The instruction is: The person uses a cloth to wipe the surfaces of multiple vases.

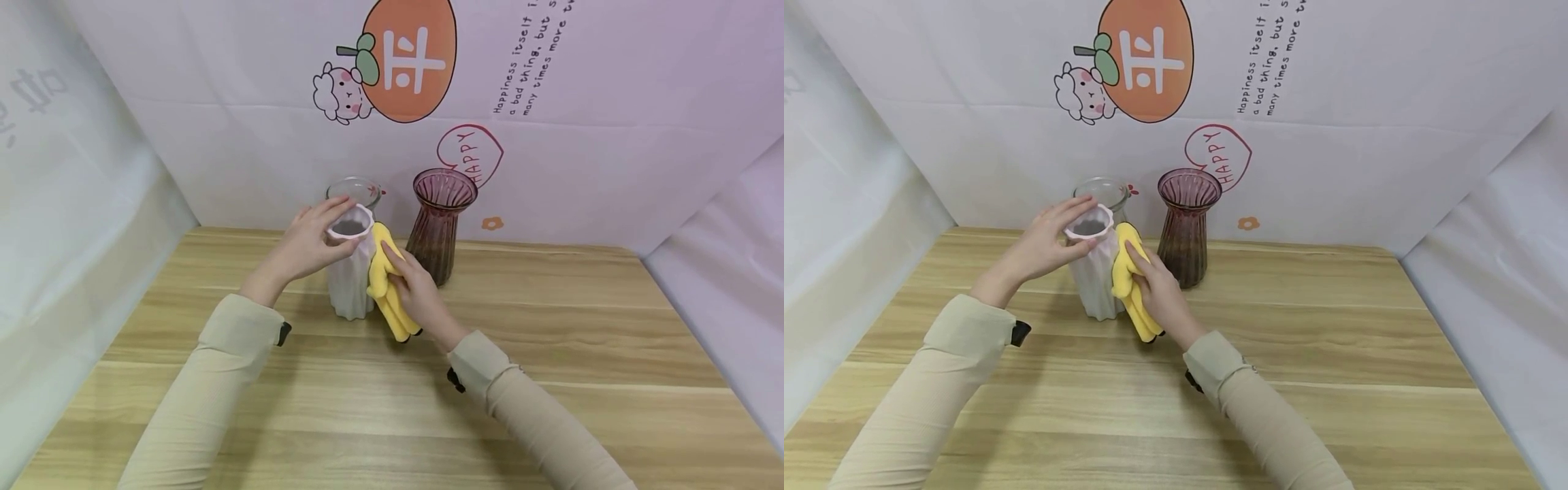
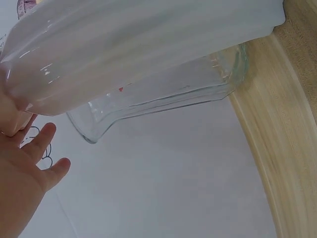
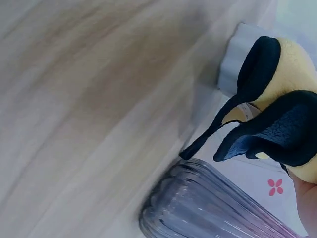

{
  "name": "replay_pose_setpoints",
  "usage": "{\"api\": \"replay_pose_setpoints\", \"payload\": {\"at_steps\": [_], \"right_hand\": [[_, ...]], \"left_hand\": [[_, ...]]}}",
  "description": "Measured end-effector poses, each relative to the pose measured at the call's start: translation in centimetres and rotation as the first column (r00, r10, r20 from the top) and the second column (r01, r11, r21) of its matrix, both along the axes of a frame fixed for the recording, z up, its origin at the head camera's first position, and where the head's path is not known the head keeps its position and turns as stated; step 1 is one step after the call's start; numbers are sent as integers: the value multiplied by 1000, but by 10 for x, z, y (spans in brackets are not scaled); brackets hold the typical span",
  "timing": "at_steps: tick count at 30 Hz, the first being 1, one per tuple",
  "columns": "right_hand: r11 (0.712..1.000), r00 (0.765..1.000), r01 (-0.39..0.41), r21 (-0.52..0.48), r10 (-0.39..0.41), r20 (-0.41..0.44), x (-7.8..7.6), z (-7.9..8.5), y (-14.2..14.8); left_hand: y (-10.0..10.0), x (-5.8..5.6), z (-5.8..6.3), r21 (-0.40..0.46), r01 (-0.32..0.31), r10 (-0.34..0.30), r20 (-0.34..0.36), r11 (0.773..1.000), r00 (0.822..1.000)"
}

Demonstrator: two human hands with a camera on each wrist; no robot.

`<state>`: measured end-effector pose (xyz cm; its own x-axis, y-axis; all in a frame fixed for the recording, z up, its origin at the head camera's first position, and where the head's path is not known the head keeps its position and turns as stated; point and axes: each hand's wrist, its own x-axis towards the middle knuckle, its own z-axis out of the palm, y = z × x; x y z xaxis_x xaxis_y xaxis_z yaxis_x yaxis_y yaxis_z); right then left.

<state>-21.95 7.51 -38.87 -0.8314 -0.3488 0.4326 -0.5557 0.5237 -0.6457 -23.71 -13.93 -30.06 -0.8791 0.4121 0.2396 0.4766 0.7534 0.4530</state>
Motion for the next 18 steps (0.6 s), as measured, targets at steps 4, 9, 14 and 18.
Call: {"api": "replay_pose_setpoints", "payload": {"at_steps": [4, 9, 14, 18], "right_hand": [[998, 1000, 5, 59, -7, 22, 1, -8, 1], [995, 999, 6, 104, -11, 44, 3, -19, 2], [990, 997, 5, 138, -14, 71, 3, -27, 2], [985, 995, 3, 173, -20, 100, 3, -30, 4]], "left_hand": [[0, 0, 1, -3, 10, -10, 1, 1000, 1000], [-1, 0, 0, 0, 17, -17, 1, 1000, 1000], [-1, -1, 0, 9, 27, -27, -5, 1000, 1000], [-1, -1, 0, 19, 31, -31, -14, 999, 999]]}}
